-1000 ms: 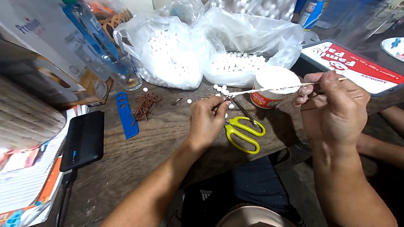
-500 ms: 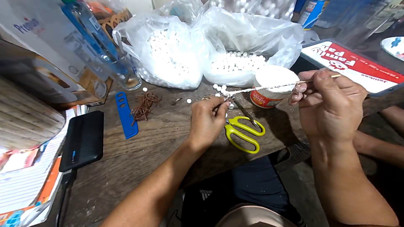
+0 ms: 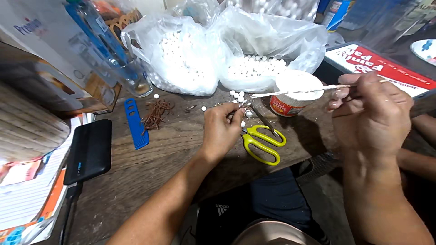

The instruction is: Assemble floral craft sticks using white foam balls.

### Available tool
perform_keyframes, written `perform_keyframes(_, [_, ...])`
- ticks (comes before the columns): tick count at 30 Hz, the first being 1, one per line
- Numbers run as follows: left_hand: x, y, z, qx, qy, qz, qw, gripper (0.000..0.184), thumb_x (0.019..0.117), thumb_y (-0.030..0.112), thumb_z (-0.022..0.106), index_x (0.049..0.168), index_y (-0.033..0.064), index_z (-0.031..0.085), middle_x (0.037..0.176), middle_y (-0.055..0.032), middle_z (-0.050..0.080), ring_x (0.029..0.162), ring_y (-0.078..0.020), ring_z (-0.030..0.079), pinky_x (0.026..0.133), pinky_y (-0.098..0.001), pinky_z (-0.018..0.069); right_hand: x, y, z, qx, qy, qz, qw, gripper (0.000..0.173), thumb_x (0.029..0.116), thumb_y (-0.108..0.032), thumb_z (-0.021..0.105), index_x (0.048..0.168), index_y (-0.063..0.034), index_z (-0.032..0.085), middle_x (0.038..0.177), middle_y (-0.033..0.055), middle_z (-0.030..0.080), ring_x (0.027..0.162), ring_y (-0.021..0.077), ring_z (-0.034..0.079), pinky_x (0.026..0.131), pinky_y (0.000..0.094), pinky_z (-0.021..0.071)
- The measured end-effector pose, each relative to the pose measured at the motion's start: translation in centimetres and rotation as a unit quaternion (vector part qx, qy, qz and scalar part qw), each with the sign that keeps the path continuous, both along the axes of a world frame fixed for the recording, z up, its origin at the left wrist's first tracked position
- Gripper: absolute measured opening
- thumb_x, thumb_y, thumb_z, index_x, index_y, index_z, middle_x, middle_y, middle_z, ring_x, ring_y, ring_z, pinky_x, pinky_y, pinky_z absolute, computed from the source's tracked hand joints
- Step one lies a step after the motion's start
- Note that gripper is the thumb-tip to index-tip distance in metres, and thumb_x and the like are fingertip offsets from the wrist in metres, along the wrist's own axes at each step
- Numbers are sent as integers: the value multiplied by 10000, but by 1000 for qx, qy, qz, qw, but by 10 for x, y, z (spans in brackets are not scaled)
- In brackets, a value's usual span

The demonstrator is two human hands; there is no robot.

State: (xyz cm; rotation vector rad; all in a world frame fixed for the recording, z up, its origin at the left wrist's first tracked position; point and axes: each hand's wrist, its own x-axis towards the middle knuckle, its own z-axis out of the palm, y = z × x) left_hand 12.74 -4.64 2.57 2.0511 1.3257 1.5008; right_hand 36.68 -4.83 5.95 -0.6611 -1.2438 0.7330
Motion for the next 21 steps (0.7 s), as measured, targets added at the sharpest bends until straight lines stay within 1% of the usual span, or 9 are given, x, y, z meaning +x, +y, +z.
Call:
perform_keyframes(7, [-13, -1, 9, -77, -109, -20, 991, 47, 965, 9, 663, 973, -31, 687, 834, -58, 708, 651, -30, 670, 634, -191, 583, 46, 29, -2, 21, -28, -93, 995, 394, 1112, -141, 307, 977, -121, 676, 781, -102, 705, 621, 15, 652, 616, 172, 567])
perform_keyframes(10, [-21, 0, 20, -121, -180, -3, 976, 12, 941, -46, 661, 953, -47, 662, 804, -39, 704, 650, -43, 691, 650, -211, 609, 45, 43, -7, -51, -136, -93, 985, 300, 1077, -148, 435, 938, -152, 701, 777, -147, 675, 608, -34, 597, 613, 147, 532])
perform_keyframes(12, [-27, 1, 26, -144, -211, 8, 967, 45, 931, -80, 643, 924, -35, 647, 779, -14, 690, 658, -44, 695, 671, -213, 615, 46, 46, -8, -71, -216, -134, 964, 207, 1052, -195, 529, 1000, -139, 722, 797, -125, 650, 620, -44, 566, 610, 139, 502])
perform_keyframes(13, [-30, 0, 27, -149, -216, 12, 965, 63, 930, -87, 634, 915, -27, 646, 770, -4, 684, 660, -43, 695, 676, -213, 617, 48, 44, -9, -47, -261, -187, 946, 199, 1035, -246, 584, 1114, -122, 717, 886, -82, 656, 694, -34, 575, 656, 157, 500])
perform_keyframes(15, [-36, 1, 26, -152, -222, 19, 963, 81, 933, -89, 624, 905, -18, 650, 755, 4, 684, 651, -41, 691, 673, -211, 615, 46, 34, -3, 36, -323, -273, 906, 465, 1023, -334, 620, 1371, -26, 605, 1200, 158, 616, 979, 147, 583, 828, 300, 478])
perform_keyframes(16, [-37, 2, 25, -153, -225, 20, 962, 80, 940, -85, 619, 910, -17, 648, 756, 6, 680, 652, -42, 691, 673, -211, 616, 38, 29, 1, 94, -339, -290, 890, 498, 1032, -319, 618, 1410, 2, 573, 1258, 210, 598, 1048, 181, 595, 871, 298, 491])
perform_keyframes(18, [-37, 3, 21, -152, -232, 19, 960, 79, 946, -79, 621, 910, -12, 643, 752, 8, 679, 649, -46, 692, 666, -214, 616, -2, 16, 12, 177, -383, -243, 874, 381, 1046, -213, 589, 1311, 59, 617, 1150, 203, 633, 970, 138, 632, 833, 248, 528])
perform_keyframes(19, [-36, 4, 19, -146, -231, 18, 962, 78, 943, -79, 624, 907, -11, 639, 757, 8, 680, 650, -45, 692, 665, -216, 617, -27, 14, 15, 195, -411, -184, 871, 304, 1030, -147, 586, 1205, 88, 666, 1044, 221, 667, 876, 176, 646, 775, 292, 542])
perform_keyframes(21, [-36, 3, 16, -128, -215, 19, 968, 59, 939, -74, 632, 912, -22, 640, 780, -3, 683, 653, -39, 689, 664, -212, 615, -66, 31, 13, 154, -502, -62, 849, 202, 998, -81, 592, 1056, 51, 734, 890, 190, 705, 759, 263, 685, 705, 428, 565])
